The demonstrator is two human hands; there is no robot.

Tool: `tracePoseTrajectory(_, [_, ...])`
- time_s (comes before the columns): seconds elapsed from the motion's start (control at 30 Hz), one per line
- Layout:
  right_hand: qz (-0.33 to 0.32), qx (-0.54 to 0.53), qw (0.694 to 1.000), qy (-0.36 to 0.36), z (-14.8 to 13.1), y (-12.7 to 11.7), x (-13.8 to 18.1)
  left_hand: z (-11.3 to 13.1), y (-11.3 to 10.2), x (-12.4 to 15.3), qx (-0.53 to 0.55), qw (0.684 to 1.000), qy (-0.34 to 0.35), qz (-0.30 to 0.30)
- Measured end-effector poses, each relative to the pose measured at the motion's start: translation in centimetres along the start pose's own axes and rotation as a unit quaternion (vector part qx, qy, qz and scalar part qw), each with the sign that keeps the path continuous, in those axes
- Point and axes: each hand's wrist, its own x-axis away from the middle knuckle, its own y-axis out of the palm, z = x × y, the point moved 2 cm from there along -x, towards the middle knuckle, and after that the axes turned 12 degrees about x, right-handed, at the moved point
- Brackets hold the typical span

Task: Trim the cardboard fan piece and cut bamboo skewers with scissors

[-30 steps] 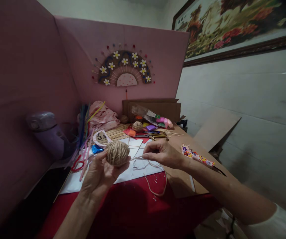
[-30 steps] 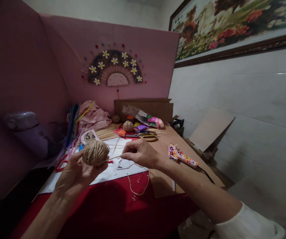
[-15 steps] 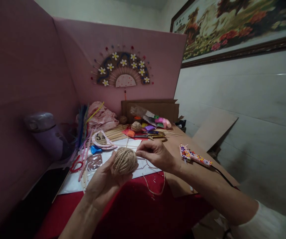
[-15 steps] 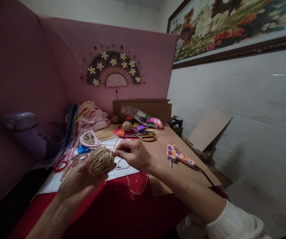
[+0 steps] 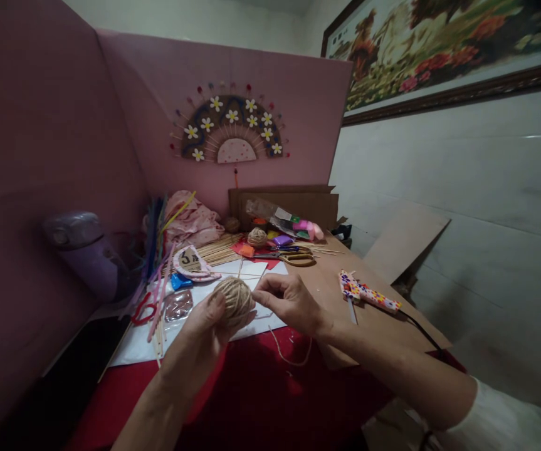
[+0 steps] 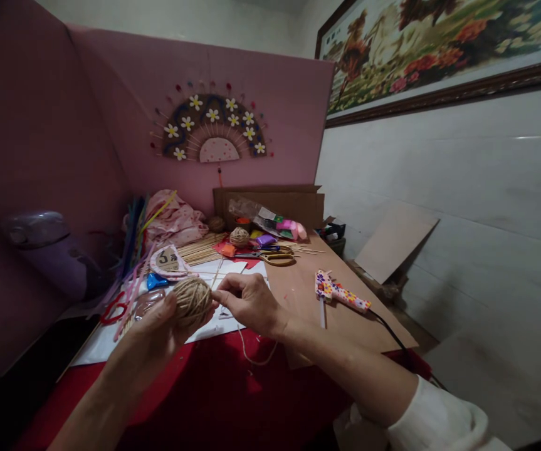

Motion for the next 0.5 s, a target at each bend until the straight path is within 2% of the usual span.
tracePoseTrajectory(0.07, [0.0, -0.017, 1.0, -0.002, -0.1, 0.0, 0.0, 0.0, -0.3, -0.2, 0.008, 1.0, -0.007, -0.006])
tracePoseTrajectory(0.13, [0.011, -0.036, 0.999, -0.008, -0.4, -0.2, 0.0, 0.0, -0.7, -0.6, 0.029, 0.999, -0.02, 0.012])
tracePoseTrajectory(0.27, [0.026, -0.067, 0.997, -0.035, -1.2, -0.5, 0.2, -0.5, -1.0, -1.4, 0.054, 0.998, -0.008, 0.01])
tracePoseTrajectory(0.5, [0.038, -0.028, 0.997, -0.068, -1.4, -1.2, 0.2, -0.6, -1.3, -1.5, 0.035, 0.999, 0.012, 0.015])
